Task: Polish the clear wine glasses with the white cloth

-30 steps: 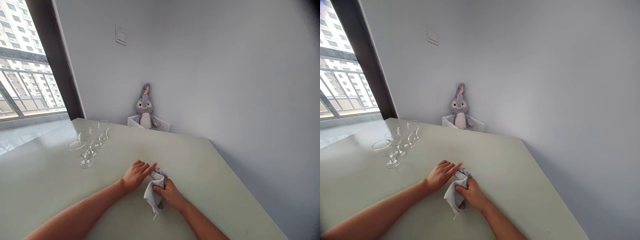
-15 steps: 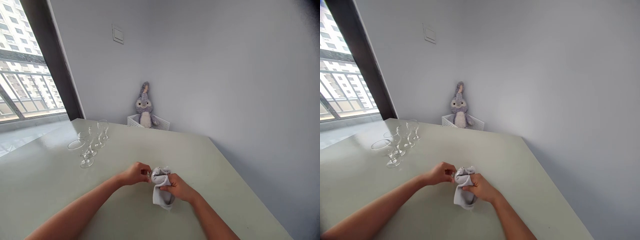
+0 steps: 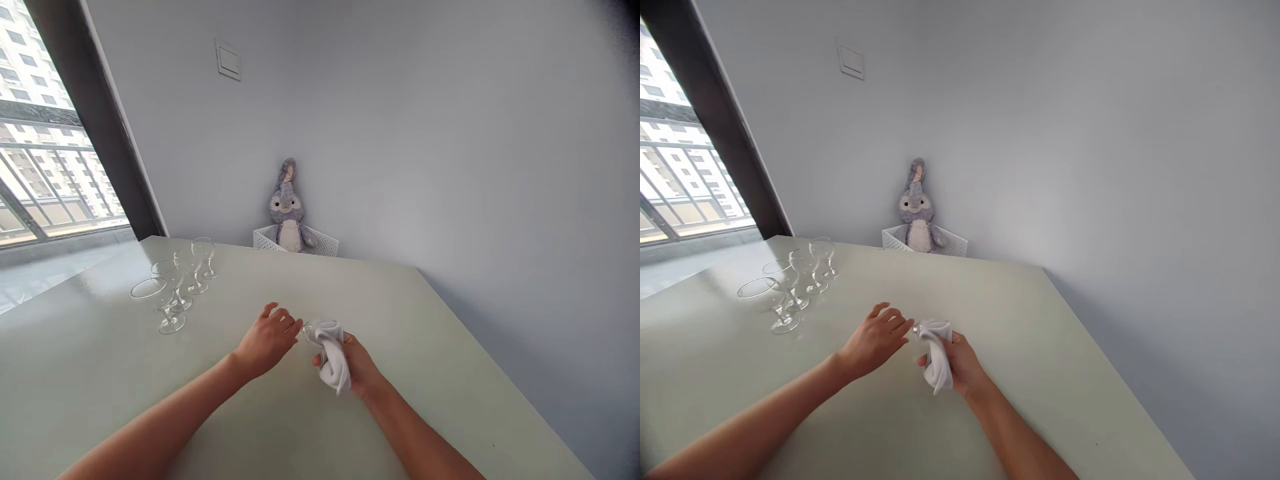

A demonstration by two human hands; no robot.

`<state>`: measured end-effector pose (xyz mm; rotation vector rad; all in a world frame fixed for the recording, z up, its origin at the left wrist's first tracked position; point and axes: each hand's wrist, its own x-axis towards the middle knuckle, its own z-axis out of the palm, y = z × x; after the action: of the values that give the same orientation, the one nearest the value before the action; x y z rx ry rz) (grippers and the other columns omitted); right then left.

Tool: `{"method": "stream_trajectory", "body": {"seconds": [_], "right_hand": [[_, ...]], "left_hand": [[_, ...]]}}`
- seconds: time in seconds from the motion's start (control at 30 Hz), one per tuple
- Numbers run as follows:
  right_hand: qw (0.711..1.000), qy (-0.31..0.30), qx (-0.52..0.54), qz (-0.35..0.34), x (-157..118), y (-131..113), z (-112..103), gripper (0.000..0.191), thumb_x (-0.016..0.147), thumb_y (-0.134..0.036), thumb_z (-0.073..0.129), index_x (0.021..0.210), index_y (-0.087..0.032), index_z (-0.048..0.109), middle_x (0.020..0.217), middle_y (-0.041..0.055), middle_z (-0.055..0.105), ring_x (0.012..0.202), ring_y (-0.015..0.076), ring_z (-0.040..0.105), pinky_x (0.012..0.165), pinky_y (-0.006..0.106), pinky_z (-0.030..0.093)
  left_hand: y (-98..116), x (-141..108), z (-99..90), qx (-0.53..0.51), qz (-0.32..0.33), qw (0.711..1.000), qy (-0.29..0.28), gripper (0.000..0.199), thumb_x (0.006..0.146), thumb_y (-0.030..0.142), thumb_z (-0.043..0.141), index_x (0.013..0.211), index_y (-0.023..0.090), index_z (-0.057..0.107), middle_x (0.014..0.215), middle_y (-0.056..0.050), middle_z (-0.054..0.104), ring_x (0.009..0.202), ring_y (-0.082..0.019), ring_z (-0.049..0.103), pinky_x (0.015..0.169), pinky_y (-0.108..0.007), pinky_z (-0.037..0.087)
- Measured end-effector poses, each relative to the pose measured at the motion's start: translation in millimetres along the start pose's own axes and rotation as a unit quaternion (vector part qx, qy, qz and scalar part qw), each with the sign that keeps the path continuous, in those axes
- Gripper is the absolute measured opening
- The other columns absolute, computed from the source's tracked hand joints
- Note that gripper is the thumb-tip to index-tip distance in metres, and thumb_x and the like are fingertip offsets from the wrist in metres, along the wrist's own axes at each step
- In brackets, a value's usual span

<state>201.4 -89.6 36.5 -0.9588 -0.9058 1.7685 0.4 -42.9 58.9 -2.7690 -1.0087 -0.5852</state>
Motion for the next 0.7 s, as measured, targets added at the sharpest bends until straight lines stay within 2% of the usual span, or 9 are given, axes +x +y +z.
{"method": "stream_trajectory", "body": {"seconds": [0.07, 0.17, 0.27, 0.33, 0.4, 0.47, 0.53, 0.6, 0.7], "right_hand": [[0.998, 0.022, 0.053, 0.02, 0, 3, 7, 0.031, 0.07, -0.041, 0.063, 0.093, -0.02, 0.059, 0.06, -0.0006, 0.058, 0.055, 0.0153, 0.059, 0.043, 0.021, 0.036], [1.0, -0.01, -0.008, 0.003, -3, 6, 11, 0.029, 0.072, -0.04, 0.061, 0.092, -0.019, 0.06, 0.062, 0.0004, 0.059, 0.055, 0.0148, 0.058, 0.047, 0.023, 0.039], [0.98, -0.045, -0.176, -0.079, -6, 6, 8, 0.023, 0.069, -0.035, 0.065, 0.082, -0.016, 0.064, 0.068, 0.0006, 0.06, 0.062, 0.0141, 0.055, 0.058, 0.025, 0.041], [0.951, -0.07, -0.272, -0.131, -8, 3, 6, 0.016, 0.067, -0.028, 0.067, 0.078, -0.016, 0.065, 0.073, -0.0007, 0.06, 0.069, 0.0139, 0.053, 0.063, 0.024, 0.039], [0.925, -0.108, -0.33, -0.157, -11, 0, 5, 0.013, 0.069, -0.025, 0.066, 0.078, -0.017, 0.067, 0.074, -0.0017, 0.059, 0.071, 0.0137, 0.052, 0.065, 0.024, 0.039], [0.911, -0.138, -0.349, -0.168, -13, -2, 4, 0.01, 0.07, -0.025, 0.065, 0.076, -0.017, 0.067, 0.072, -0.0024, 0.058, 0.07, 0.0133, 0.051, 0.066, 0.025, 0.039], [0.924, -0.145, -0.318, -0.154, -12, -1, 4, 0.012, 0.069, -0.027, 0.067, 0.074, -0.017, 0.068, 0.069, -0.0026, 0.058, 0.068, 0.0131, 0.051, 0.066, 0.025, 0.039], [0.953, -0.121, -0.247, -0.128, -8, 3, 2, 0.016, 0.066, -0.029, 0.07, 0.076, -0.016, 0.069, 0.07, -0.0016, 0.06, 0.069, 0.0135, 0.053, 0.067, 0.026, 0.041], [0.989, -0.045, -0.113, -0.084, -2, 8, 0, 0.025, 0.067, -0.035, 0.069, 0.084, -0.016, 0.068, 0.072, 0.0007, 0.061, 0.065, 0.0144, 0.057, 0.063, 0.027, 0.043]], "left_hand": [[6, 0, 4.1, 0.06, 0.028, 0.995, 0.072, 0.024, 0.085, 0.018, 0.044, 0.106, 0.02, 0.055, 0.083, -0.005, 0.063, 0.096, -0.021, 0.053, 0.1, -0.051, 0.017], [6, 2, 5.4, 0.052, 0.05, 0.994, 0.085, 0.02, 0.087, 0.023, 0.042, 0.101, 0.02, 0.056, 0.07, -0.001, 0.061, 0.076, -0.015, 0.055, 0.101, -0.05, 0.016], [-4, 3, 3.2, -0.045, 0.042, 0.998, 0.021, 0.02, 0.085, 0.032, 0.046, 0.093, 0.019, 0.06, 0.06, 0.001, 0.057, 0.062, -0.012, 0.051, 0.093, -0.042, 0.029], [-12, 3, 2.3, -0.169, 0.01, 0.983, -0.072, 0.025, 0.081, 0.039, 0.05, 0.077, 0.017, 0.061, 0.055, 0.002, 0.054, 0.056, -0.011, 0.049, 0.077, -0.031, 0.039], [-18, 3, 1.8, -0.326, -0.027, 0.922, -0.207, 0.034, 0.078, 0.046, 0.052, 0.064, 0.016, 0.056, 0.053, 0.002, 0.052, 0.052, -0.01, 0.047, 0.059, -0.022, 0.039], [-22, 2, 0.3, -0.452, -0.048, 0.827, -0.332, 0.04, 0.077, 0.051, 0.049, 0.061, 0.015, 0.052, 0.052, 0.002, 0.052, 0.049, -0.009, 0.046, 0.049, -0.019, 0.036], [-22, 2, -3.0, -0.5, -0.046, 0.771, -0.393, 0.043, 0.081, 0.053, 0.041, 0.063, 0.015, 0.051, 0.054, 0.0, 0.054, 0.048, -0.01, 0.047, 0.047, -0.02, 0.036], [-16, 2, -6.8, -0.448, -0.039, 0.822, -0.35, 0.04, 0.085, 0.049, 0.037, 0.071, 0.016, 0.055, 0.061, -0.002, 0.06, 0.052, -0.011, 0.052, 0.052, -0.022, 0.041], [-3, 2, -7.2, -0.205, -0.02, 0.969, -0.134, 0.026, 0.086, 0.037, 0.043, 0.095, 0.018, 0.057, 0.078, -0.005, 0.063, 0.075, -0.018, 0.058, 0.08, -0.036, 0.041]]}}
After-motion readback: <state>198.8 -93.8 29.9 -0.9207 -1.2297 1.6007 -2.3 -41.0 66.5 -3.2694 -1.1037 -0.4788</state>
